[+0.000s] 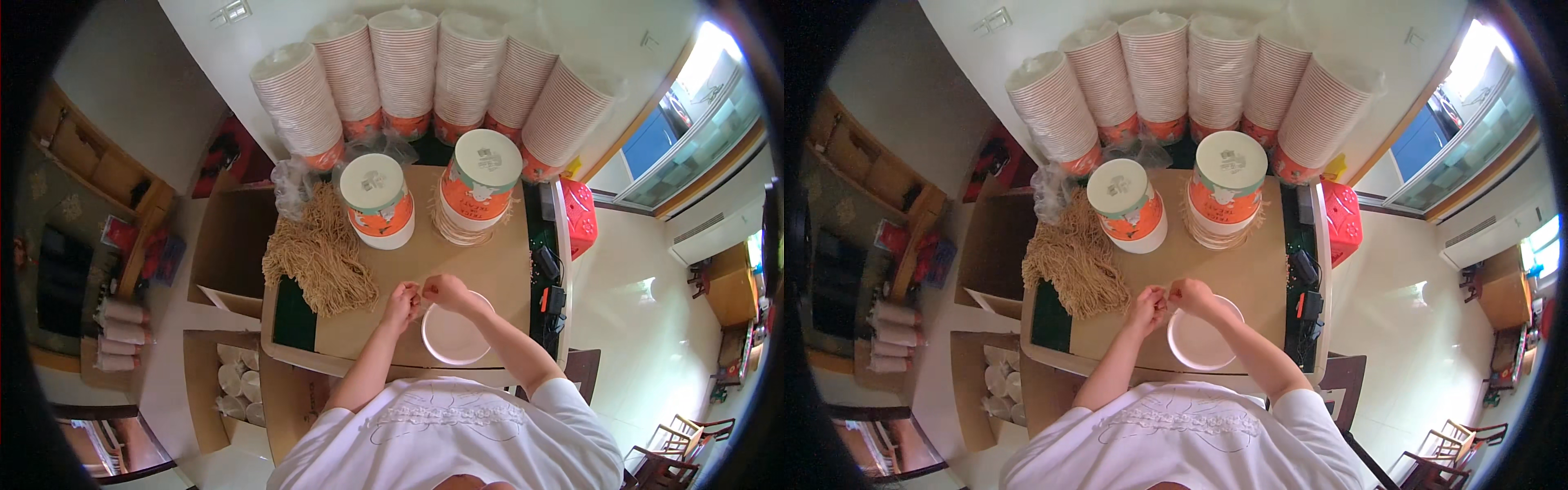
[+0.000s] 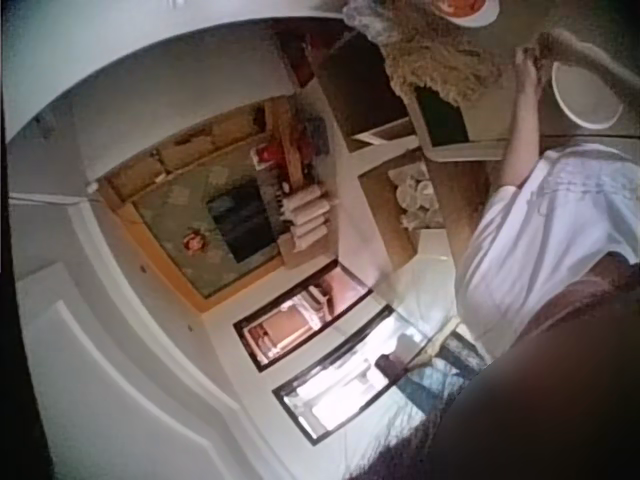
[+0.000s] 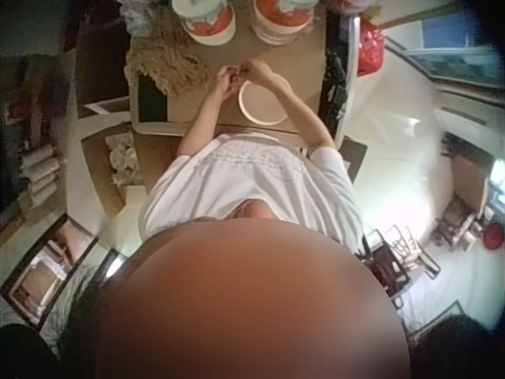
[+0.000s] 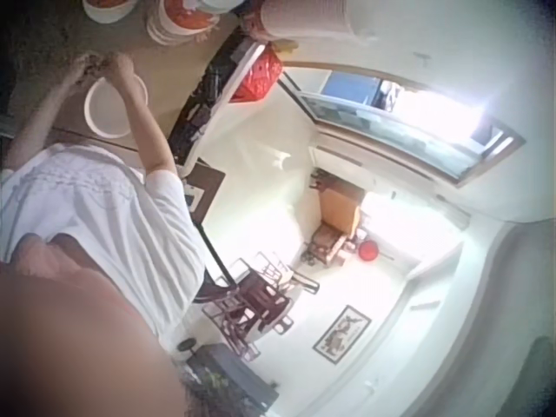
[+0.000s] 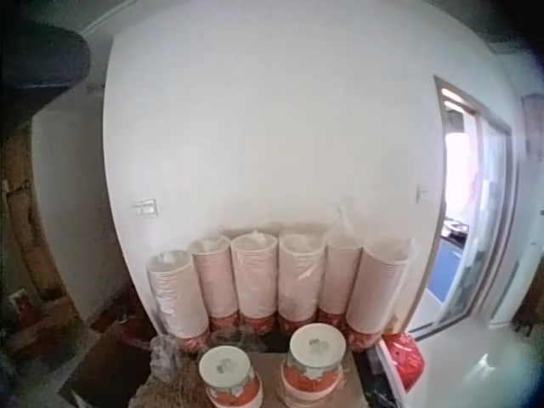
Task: Assembling and packaging large paper food containers and cups.
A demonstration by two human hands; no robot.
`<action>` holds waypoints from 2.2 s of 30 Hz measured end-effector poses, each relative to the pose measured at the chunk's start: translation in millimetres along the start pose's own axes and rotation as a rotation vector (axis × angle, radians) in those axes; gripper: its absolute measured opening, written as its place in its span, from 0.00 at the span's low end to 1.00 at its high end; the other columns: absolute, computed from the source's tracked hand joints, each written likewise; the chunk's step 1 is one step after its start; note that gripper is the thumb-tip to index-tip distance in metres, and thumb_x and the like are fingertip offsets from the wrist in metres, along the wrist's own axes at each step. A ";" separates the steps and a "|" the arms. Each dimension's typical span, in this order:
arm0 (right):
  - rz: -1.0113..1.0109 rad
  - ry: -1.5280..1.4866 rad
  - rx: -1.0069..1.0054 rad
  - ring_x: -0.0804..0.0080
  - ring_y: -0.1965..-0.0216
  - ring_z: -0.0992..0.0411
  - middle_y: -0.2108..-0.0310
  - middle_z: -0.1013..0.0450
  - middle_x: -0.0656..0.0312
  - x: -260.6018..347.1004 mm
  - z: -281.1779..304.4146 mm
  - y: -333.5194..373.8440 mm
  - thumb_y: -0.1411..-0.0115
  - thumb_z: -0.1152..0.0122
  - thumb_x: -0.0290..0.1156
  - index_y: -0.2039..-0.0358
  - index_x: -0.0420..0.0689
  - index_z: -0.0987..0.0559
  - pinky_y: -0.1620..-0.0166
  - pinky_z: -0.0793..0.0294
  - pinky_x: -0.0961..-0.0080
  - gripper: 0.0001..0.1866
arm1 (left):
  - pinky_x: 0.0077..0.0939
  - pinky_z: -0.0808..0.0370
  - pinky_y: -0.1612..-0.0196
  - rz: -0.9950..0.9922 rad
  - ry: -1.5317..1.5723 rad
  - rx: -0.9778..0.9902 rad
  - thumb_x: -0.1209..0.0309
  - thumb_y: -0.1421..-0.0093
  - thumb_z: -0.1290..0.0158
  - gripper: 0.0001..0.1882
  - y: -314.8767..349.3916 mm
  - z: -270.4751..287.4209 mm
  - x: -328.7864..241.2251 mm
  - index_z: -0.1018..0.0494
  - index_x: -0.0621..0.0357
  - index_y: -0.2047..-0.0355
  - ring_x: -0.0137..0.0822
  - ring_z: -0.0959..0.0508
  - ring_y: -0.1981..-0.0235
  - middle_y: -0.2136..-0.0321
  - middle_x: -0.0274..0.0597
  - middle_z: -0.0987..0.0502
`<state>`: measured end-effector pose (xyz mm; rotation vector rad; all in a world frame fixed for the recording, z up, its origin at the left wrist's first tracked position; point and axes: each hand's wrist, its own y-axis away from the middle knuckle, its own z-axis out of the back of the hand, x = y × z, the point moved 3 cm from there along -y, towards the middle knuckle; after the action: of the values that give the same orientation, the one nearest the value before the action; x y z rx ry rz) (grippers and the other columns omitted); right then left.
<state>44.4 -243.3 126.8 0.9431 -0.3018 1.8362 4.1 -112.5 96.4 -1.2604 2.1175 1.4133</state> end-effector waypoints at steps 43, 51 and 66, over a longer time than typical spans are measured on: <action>-0.161 -0.241 0.182 0.80 0.80 0.38 0.83 0.33 0.66 -17.6 47.3 1.8 0.47 0.45 0.37 0.80 0.40 0.27 0.76 0.37 0.80 0.13 | 0.14 0.42 0.84 -0.391 -0.545 0.013 0.73 0.49 0.45 0.04 -10.6 -3.4 19.5 0.27 0.60 0.77 0.18 0.38 0.86 0.84 0.28 0.30; -0.021 -0.407 0.039 0.76 0.77 0.31 0.81 0.29 0.63 -51.3 30.0 1.8 0.49 0.45 0.31 0.77 0.40 0.26 0.72 0.32 0.79 0.07 | 0.14 0.42 0.83 -0.435 -0.523 0.022 0.73 0.50 0.45 0.05 1.2 -14.2 7.9 0.28 0.59 0.79 0.18 0.37 0.83 0.84 0.27 0.31; 0.059 -0.037 -0.136 0.58 0.71 0.31 0.76 0.29 0.57 0.5 9.6 27.2 0.55 0.48 0.27 0.79 0.44 0.24 0.68 0.31 0.66 0.04 | 0.29 0.32 0.75 -0.770 -1.121 0.113 0.71 0.55 0.44 0.06 29.1 -0.4 -14.7 0.22 0.47 0.73 0.36 0.30 0.79 0.82 0.40 0.34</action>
<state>25.3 -261.1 139.1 0.8831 -0.4755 1.8284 -10.6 -101.7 123.5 -0.7586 0.8125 1.1539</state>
